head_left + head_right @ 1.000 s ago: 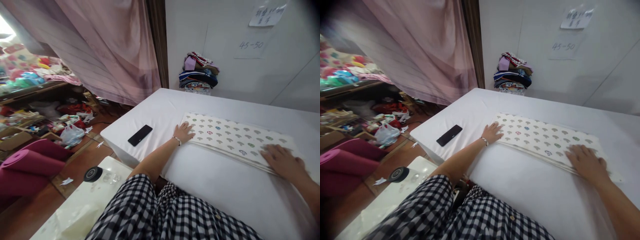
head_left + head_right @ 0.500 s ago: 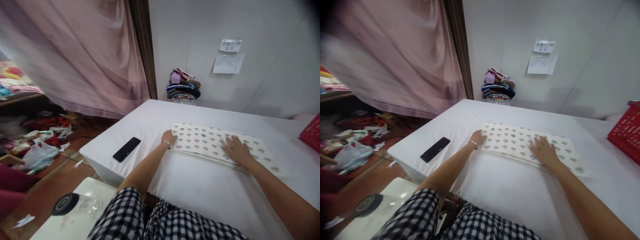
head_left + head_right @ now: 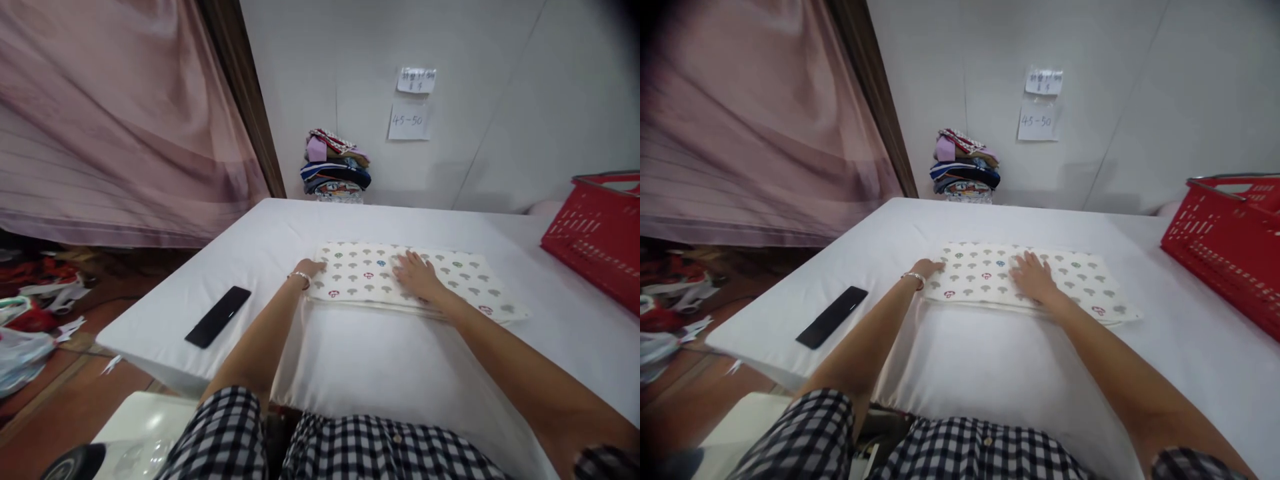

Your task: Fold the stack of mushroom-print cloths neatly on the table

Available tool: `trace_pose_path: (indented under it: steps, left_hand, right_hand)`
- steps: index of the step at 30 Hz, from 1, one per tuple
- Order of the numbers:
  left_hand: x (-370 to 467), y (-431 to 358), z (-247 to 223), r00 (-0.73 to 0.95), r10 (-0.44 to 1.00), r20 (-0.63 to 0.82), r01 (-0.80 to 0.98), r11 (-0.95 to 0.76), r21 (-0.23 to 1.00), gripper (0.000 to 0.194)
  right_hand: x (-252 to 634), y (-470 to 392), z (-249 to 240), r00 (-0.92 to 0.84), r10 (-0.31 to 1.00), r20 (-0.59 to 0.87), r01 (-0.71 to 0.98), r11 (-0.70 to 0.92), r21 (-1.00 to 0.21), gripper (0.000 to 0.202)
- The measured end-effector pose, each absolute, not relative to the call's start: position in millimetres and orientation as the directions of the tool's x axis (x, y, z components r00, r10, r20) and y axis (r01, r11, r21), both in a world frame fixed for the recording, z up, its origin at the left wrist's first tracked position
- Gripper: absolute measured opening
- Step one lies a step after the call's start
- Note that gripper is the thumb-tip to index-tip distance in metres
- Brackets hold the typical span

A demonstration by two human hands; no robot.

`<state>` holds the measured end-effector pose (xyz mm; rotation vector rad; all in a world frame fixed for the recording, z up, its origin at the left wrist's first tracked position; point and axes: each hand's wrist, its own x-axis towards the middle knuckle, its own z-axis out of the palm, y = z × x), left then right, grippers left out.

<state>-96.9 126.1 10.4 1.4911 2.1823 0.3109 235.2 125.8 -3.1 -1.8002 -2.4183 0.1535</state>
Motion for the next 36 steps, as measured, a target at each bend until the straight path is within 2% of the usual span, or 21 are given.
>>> trace_pose_path:
  steps: [4, 7, 9, 12, 15, 17, 19, 20, 22, 24, 26, 28, 32, 36]
  left_hand:
    - [-99.9, 122.2, 12.0, -0.313, 0.887, -0.340, 0.772, 0.446, 0.453, 0.047]
    - [-100.7, 116.2, 11.8, -0.280, 0.890, -0.361, 0.752, 0.437, 0.494, 0.045]
    - [-100.8, 113.8, 10.0, -0.273, 0.912, -0.308, 0.761, 0.400, 0.511, 0.041]
    - [-101.8, 113.6, 6.6, -0.296, 0.928, -0.225, 0.782, 0.371, 0.501, 0.040]
    - [-102.9, 112.4, 6.2, -0.310, 0.926, -0.214, 0.781, 0.377, 0.498, 0.048]
    - [-100.5, 107.2, 8.4, -0.328, 0.930, -0.168, 0.804, 0.368, 0.467, 0.055]
    - [-92.2, 97.2, 10.9, -0.316, 0.949, -0.008, 0.863, 0.291, 0.413, 0.052]
    - [-85.4, 90.6, 11.5, -0.268, 0.958, 0.102, 0.900, 0.212, 0.380, 0.046]
    - [-67.1, 76.0, 10.5, -0.044, 0.955, 0.295, 0.950, -0.051, 0.307, 0.029]
    - [-46.2, 62.8, 6.4, 0.289, 0.903, 0.318, 0.891, -0.375, 0.254, 0.021]
    - [-28.3, 54.2, 1.2, 0.500, 0.816, 0.289, 0.798, -0.564, 0.212, 0.019]
    - [-17.3, 51.2, -2.5, 0.567, 0.780, 0.265, 0.765, -0.618, 0.183, 0.017]
    - [-13.7, 51.0, -3.6, 0.586, 0.767, 0.261, 0.774, -0.625, 0.101, 0.025]
    - [-16.7, 44.5, -6.0, 0.616, 0.745, 0.254, 0.764, -0.644, 0.035, 0.030]
  right_hand:
    - [201.3, 122.8, -12.7, -0.391, 0.920, 0.006, 0.909, 0.387, -0.154, 0.057]
    - [193.7, 120.5, -21.4, -0.410, 0.912, 0.021, 0.900, 0.408, -0.153, 0.056]
    - [195.3, 121.0, -21.9, -0.410, 0.912, 0.016, 0.894, 0.405, -0.193, 0.057]
    - [202.8, 118.3, -15.6, -0.413, 0.911, 0.009, 0.859, 0.392, -0.329, 0.055]
    - [214.2, 103.5, -8.6, -0.452, 0.886, 0.103, 0.755, 0.441, -0.485, 0.049]
    - [223.6, 88.7, -6.7, -0.511, 0.837, 0.195, 0.667, 0.529, -0.525, 0.042]
    - [233.3, 75.0, -6.6, -0.564, 0.785, 0.256, 0.614, 0.606, -0.505, 0.035]
    - [237.6, 69.9, -6.9, -0.586, 0.763, 0.274, 0.603, 0.636, -0.481, 0.033]
    - [244.0, 64.2, -7.4, -0.625, 0.726, 0.287, 0.598, 0.681, -0.423, 0.031]
    - [246.6, 63.4, -7.6, -0.659, 0.694, 0.290, 0.593, 0.717, -0.366, 0.031]
    - [246.1, 64.7, -7.4, -0.678, 0.676, 0.289, 0.596, 0.736, -0.321, 0.032]
    - [244.1, 65.1, -7.0, -0.676, 0.672, 0.302, 0.606, 0.740, -0.292, 0.034]
    - [241.7, 59.9, -6.4, -0.635, 0.692, 0.343, 0.633, 0.721, -0.283, 0.037]
    - [243.1, 54.6, -10.2, -0.684, 0.658, 0.315, 0.613, 0.753, -0.239, 0.037]
